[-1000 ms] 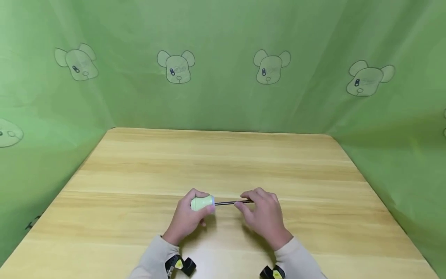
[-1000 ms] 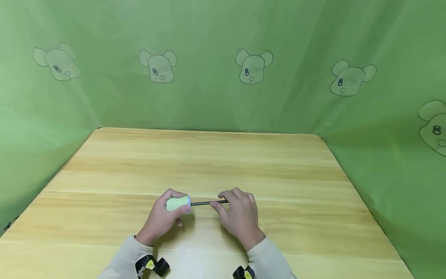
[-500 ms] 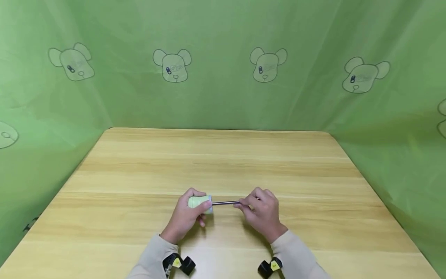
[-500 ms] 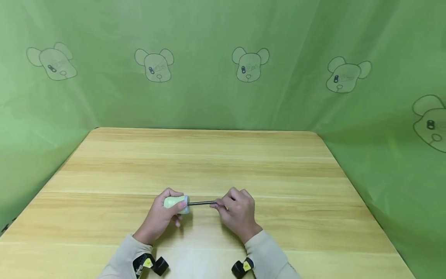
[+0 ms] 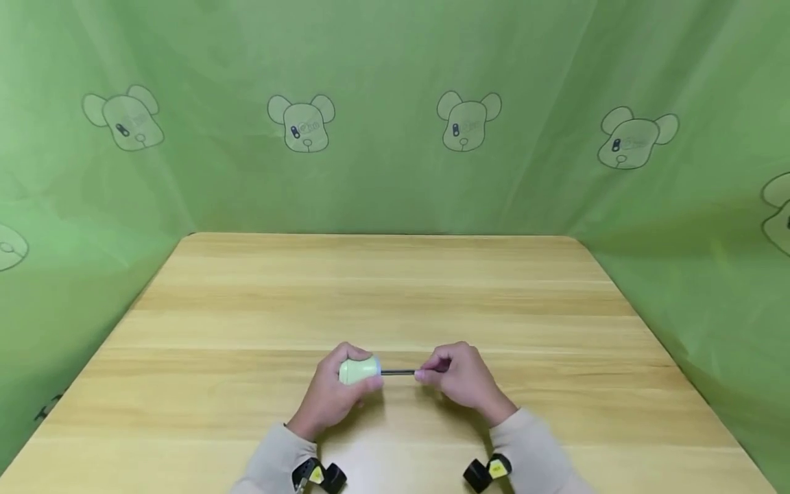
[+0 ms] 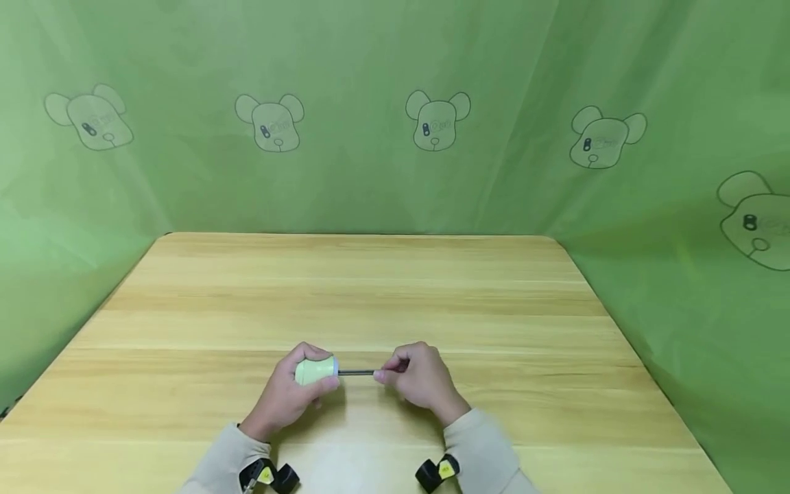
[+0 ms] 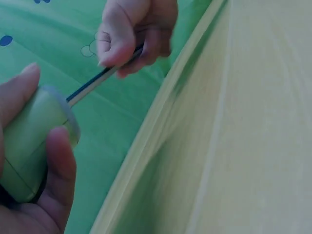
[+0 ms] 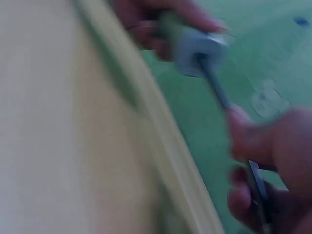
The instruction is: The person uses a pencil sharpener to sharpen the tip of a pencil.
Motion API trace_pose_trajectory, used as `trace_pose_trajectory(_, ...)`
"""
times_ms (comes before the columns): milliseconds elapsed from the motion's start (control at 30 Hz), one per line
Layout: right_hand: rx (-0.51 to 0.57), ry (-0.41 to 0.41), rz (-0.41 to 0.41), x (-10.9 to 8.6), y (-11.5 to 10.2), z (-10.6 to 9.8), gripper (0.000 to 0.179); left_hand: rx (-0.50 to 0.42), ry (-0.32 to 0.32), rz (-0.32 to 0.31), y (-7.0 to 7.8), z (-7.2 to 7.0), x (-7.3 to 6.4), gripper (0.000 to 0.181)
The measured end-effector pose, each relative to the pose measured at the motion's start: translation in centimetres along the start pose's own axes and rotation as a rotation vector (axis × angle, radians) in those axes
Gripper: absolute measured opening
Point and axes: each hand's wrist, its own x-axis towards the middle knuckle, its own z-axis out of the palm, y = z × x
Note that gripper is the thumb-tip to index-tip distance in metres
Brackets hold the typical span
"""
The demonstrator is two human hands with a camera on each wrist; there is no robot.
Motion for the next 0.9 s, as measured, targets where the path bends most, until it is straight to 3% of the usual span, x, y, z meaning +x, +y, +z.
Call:
trace_pose_trajectory(100, -0.252, 0.256, -0.231, 0.1, 0.2, 0.8, 0.017, -0.049, 0.043, -0.02, -0.1, 0.0, 0.1, 0.037)
trace_pose_trajectory(167, -0.349, 0.407, -0.382, 0.3, 0.4, 1.1, 0.026, -0.099, 0.063, -0.029, 0.0, -0.1, 0.3, 0.037)
trace_pose_trajectory(233, -0.361, 0.504, -0.525, 0.4, 0.5, 1.3, 0.031, -0.162, 0.065, -0.043, 0.2, -0.4, 0.4, 0.036)
trace_pose_trajectory(367, -0.315, 0.625, -0.768, 0.9, 0.5, 1.5, 0.032, -0.26, 0.047, -0.099, 0.6, -0.9, 0.4, 0.036)
trace_pose_trajectory(500, -0.307, 0.725, -0.891, 1.4, 0.4, 1.9, 0.036, -0.304, 0.018, -0.148, 0.8, -1.2, 0.5, 0.036)
trace_pose_trajectory(633, -0.35, 0.751, -0.859, 1.3, 0.5, 2.0, 0.037, -0.302, -0.002, -0.167, 0.7, -1.2, 0.5, 0.037)
trace_pose_trajectory(733, -0.365, 0.643, -0.753, 0.8, 0.3, 1.7, 0.033, -0.252, -0.002, -0.147, 0.7, -1.2, 0.4, 0.037)
trace_pose_trajectory(800, -0.267, 0.427, -0.556, 0.4, -0.1, 1.3, 0.029, -0.169, -0.005, -0.108, 0.6, -1.3, 0.4, 0.037)
trace_pose_trajectory(900, 0.019, 0.056, -0.122, 0.0, -0.8, 0.3, 0.03, 0.0, -0.044, 0.022, 0.5, -1.3, 0.3, 0.036)
